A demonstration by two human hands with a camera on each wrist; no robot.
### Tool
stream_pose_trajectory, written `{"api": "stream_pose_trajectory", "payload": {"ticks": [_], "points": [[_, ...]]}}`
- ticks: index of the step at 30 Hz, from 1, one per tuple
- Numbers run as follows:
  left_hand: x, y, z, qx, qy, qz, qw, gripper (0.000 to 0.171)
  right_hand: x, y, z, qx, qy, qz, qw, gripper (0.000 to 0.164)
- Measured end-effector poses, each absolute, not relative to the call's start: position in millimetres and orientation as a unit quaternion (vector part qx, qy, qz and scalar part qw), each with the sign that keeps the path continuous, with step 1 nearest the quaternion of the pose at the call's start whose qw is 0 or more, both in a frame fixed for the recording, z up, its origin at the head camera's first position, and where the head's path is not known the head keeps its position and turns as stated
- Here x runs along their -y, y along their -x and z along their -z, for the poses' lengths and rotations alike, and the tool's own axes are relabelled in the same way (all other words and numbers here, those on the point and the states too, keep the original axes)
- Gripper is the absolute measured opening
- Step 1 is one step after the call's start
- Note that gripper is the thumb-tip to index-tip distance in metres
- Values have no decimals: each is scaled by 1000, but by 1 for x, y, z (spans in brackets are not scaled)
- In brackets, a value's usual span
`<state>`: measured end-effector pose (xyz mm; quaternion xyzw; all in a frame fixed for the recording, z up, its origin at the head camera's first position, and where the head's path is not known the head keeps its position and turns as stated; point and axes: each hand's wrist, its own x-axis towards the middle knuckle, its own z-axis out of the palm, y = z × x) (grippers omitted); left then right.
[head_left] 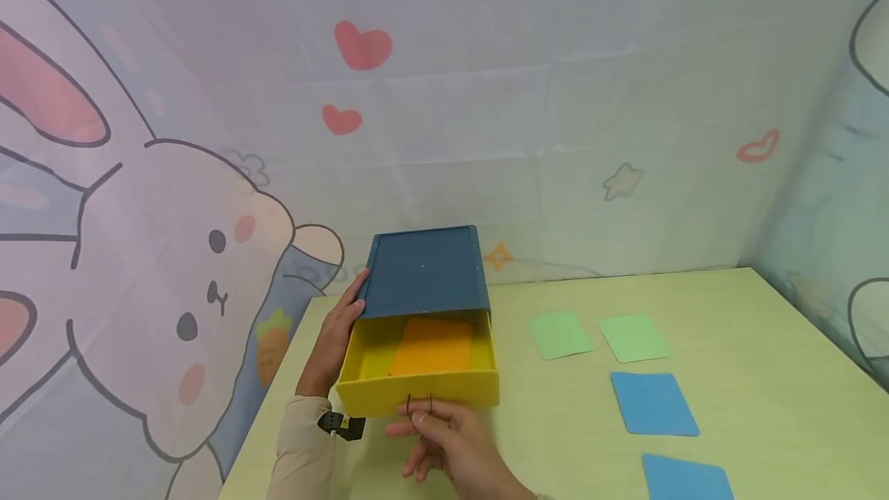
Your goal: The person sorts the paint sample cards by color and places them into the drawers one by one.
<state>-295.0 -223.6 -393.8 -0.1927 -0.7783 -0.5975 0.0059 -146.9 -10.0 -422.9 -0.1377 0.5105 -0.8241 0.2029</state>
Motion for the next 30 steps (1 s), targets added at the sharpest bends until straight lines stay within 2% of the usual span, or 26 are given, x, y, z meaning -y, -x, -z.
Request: {"api": "stream_pose_trajectory", "payload": {"ticks": [11,30], "points": [[224,296,394,778,181,602,1,54,14,168,415,-552,114,810,163,43],[226,299,400,774,201,600,6,55,15,195,413,-574,108,799,139,41]]}}
